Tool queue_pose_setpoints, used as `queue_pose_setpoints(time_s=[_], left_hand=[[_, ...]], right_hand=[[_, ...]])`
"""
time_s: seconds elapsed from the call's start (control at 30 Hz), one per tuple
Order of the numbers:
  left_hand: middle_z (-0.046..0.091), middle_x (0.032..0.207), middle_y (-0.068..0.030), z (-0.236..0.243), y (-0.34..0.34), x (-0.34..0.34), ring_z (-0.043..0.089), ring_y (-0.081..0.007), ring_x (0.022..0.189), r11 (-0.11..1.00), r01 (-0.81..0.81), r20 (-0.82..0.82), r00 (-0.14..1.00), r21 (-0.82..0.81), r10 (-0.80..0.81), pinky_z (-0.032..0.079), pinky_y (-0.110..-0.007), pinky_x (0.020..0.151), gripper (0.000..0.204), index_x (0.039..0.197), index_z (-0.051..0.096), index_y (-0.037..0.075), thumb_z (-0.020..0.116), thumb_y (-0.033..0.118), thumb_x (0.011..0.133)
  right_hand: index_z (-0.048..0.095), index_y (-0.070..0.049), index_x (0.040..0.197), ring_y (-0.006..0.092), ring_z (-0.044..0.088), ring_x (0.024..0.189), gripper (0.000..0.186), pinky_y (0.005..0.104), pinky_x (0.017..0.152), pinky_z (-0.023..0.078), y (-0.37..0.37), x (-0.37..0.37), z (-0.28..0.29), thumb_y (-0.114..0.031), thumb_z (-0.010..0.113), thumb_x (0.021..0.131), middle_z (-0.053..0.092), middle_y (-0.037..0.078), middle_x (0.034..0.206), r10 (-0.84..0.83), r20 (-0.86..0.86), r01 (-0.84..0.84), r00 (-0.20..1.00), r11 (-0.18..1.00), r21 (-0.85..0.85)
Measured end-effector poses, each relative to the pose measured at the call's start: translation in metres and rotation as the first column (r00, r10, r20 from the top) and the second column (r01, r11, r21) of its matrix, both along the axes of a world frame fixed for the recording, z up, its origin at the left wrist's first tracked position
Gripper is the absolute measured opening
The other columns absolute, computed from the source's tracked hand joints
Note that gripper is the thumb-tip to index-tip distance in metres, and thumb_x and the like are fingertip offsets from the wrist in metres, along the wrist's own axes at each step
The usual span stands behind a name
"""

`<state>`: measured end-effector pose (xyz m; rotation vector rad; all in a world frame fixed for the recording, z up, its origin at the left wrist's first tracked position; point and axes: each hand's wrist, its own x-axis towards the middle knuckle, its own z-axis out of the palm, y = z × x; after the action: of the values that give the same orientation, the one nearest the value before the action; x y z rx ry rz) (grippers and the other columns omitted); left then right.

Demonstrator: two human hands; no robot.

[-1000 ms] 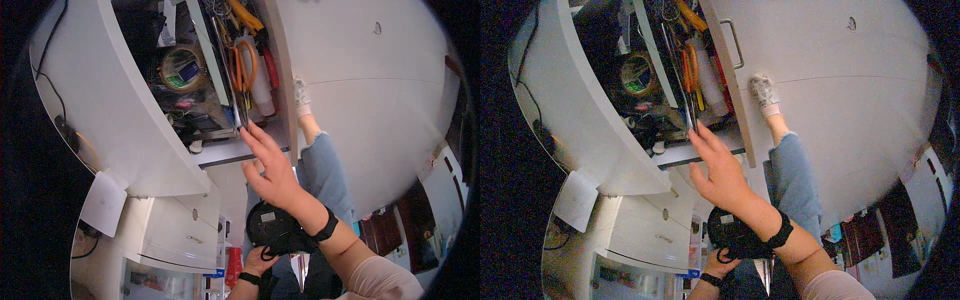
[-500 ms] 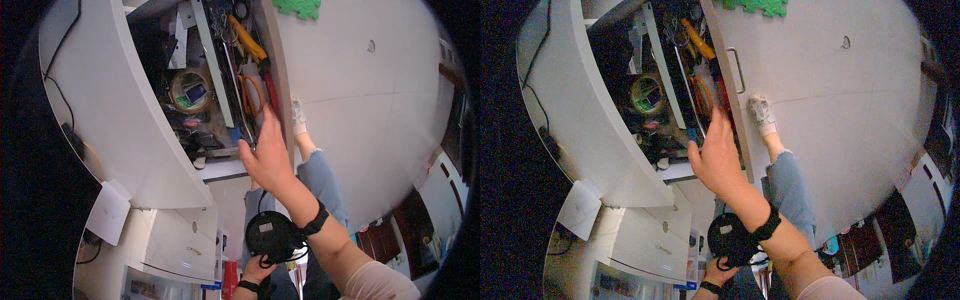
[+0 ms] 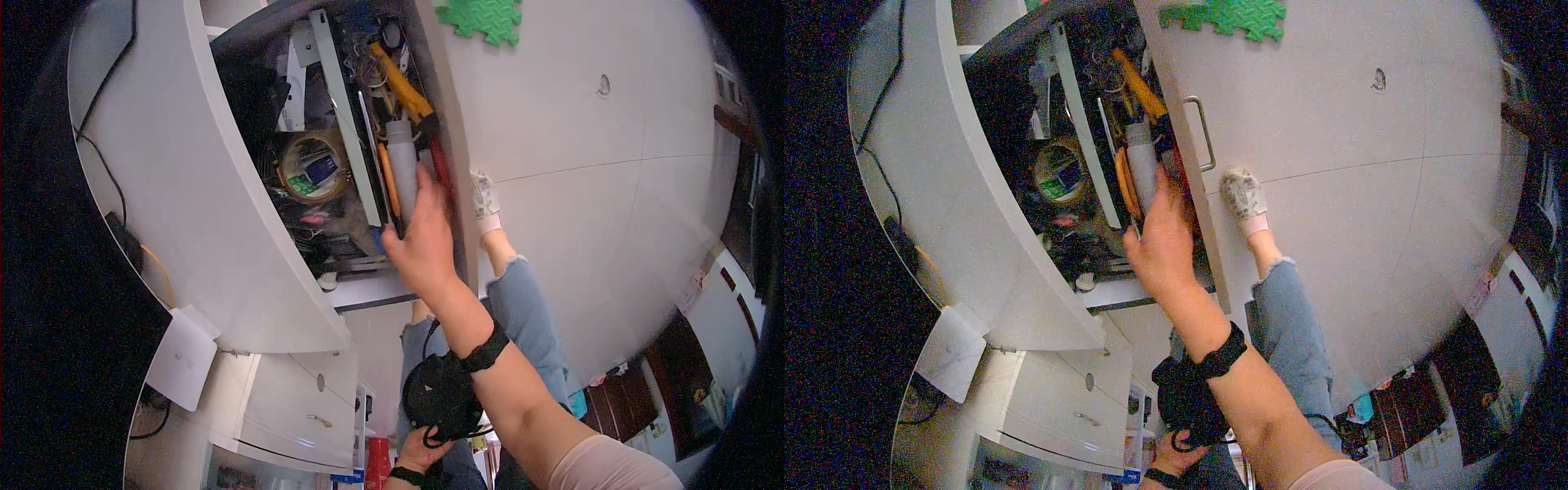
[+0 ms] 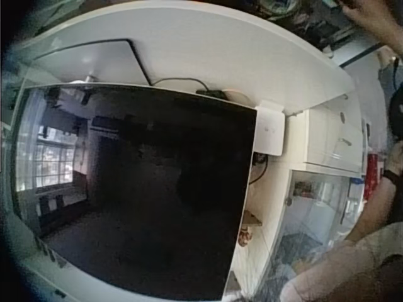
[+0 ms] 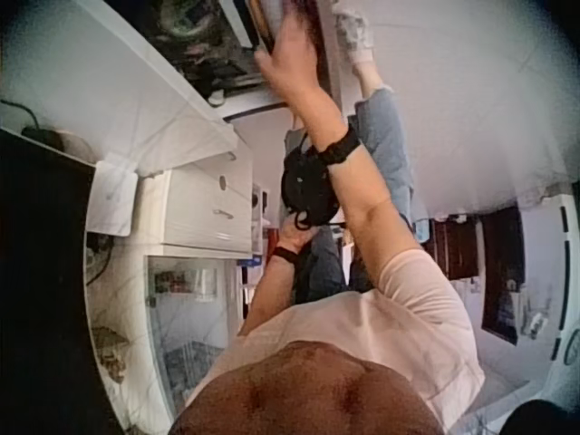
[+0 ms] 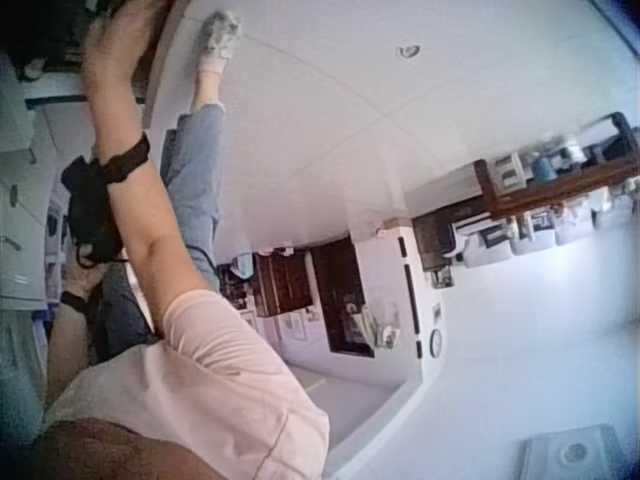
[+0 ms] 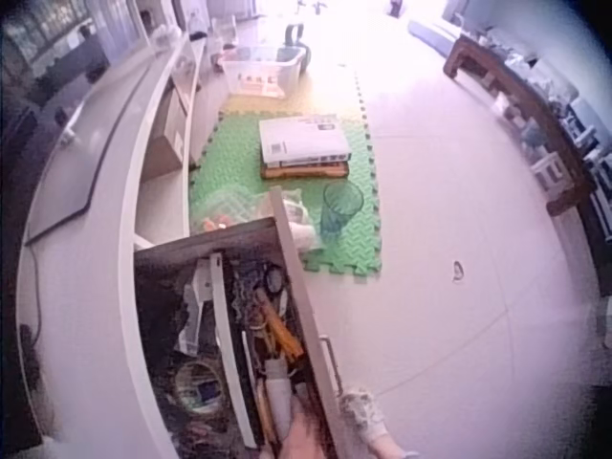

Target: Searching through cabinets and drawers to find a screwdriver, then using it to unscrew the base of an appliance.

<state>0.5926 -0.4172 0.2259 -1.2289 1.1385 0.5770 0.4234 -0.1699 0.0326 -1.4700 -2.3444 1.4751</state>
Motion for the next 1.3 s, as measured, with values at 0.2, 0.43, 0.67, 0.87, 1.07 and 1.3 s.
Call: queue_pose_setpoints(time_s=[0.2, 0.43, 0.67, 0.87, 1.07, 1.3], left_hand=[[0.057, 0.111, -0.0159, 0.0, -0.004, 0.002, 0.051, -0.0349, 0.107, 0.998, -0.049, 0.013, 0.999, -0.037, 0.05, 0.044, -0.054, 0.089, 0.036, 0.106, 0.055, 0.002, 0.062, 0.003, 0.071], [0.058, 0.11, -0.0152, 0.0, -0.001, -0.001, 0.052, -0.0346, 0.106, 0.985, -0.136, 0.008, 0.99, -0.108, 0.137, 0.043, -0.054, 0.089, 0.037, 0.107, 0.055, 0.004, 0.065, 0.004, 0.071], [0.057, 0.111, -0.0153, 0.0, -0.005, 0.005, 0.053, -0.0343, 0.106, 0.958, -0.258, -0.01, 0.966, -0.125, 0.258, 0.045, -0.054, 0.088, 0.037, 0.106, 0.055, 0.005, 0.065, 0.002, 0.071], [0.056, 0.112, -0.0153, 0.001, 0.006, -0.006, 0.052, -0.0338, 0.108, 0.98, -0.172, 0.019, 0.985, -0.096, 0.174, 0.043, -0.054, 0.091, 0.04, 0.108, 0.055, 0.003, 0.067, 0.001, 0.07], [0.056, 0.113, -0.0151, -0.004, -0.008, 0.006, 0.051, -0.0339, 0.109, 0.927, -0.324, 0.024, 0.942, -0.188, 0.334, 0.043, -0.055, 0.092, 0.043, 0.109, 0.054, 0.002, 0.068, 0.0, 0.069], [0.061, 0.107, -0.0101, -0.003, 0.0, -0.004, 0.057, -0.0209, 0.1, 0.96, -0.265, 0.026, 0.963, -0.094, 0.268, 0.049, -0.033, 0.086, 0.042, 0.103, 0.056, 0.003, 0.076, 0.013, 0.067]], right_hand=[[0.015, 0.006, 0.137, 0.0412, 0.028, 0.128, 0.084, 0.0398, 0.107, 0.025, 0.0, 0.004, -0.005, -0.005, 0.061, 0.067, 0.027, 0.028, 0.135, 0.063, -0.056, -0.068, 0.996, 0.994, -0.082], [0.007, 0.006, 0.139, 0.0392, 0.017, 0.134, 0.09, 0.0391, 0.111, 0.014, 0.004, 0.013, -0.012, -0.006, 0.06, 0.068, 0.021, 0.028, 0.14, 0.182, -0.161, -0.202, 0.97, 0.972, -0.119], [0.006, 0.005, 0.139, 0.0405, 0.019, 0.133, 0.091, 0.0401, 0.11, 0.015, 0.006, 0.014, -0.013, -0.008, 0.061, 0.068, 0.021, 0.028, 0.14, 0.153, -0.214, -0.194, 0.965, 0.963, -0.185], [0.007, 0.007, 0.138, 0.041, 0.021, 0.132, 0.09, 0.0404, 0.11, 0.016, 0.007, 0.016, -0.011, -0.008, 0.061, 0.067, 0.023, 0.029, 0.138, 0.193, -0.2, -0.229, 0.961, 0.958, -0.174], [0.008, 0.008, 0.138, 0.0413, 0.022, 0.131, 0.09, 0.0405, 0.109, 0.018, 0.005, 0.015, -0.011, -0.008, 0.062, 0.067, 0.024, 0.03, 0.136, 0.199, -0.218, -0.238, 0.955, 0.957, -0.168], [0.008, 0.008, 0.137, 0.0399, 0.023, 0.13, 0.09, 0.04, 0.109, 0.018, 0.003, 0.021, -0.015, -0.006, 0.062, 0.067, 0.024, 0.028, 0.136, 0.155, -0.255, -0.196, 0.954, 0.97, -0.145]])
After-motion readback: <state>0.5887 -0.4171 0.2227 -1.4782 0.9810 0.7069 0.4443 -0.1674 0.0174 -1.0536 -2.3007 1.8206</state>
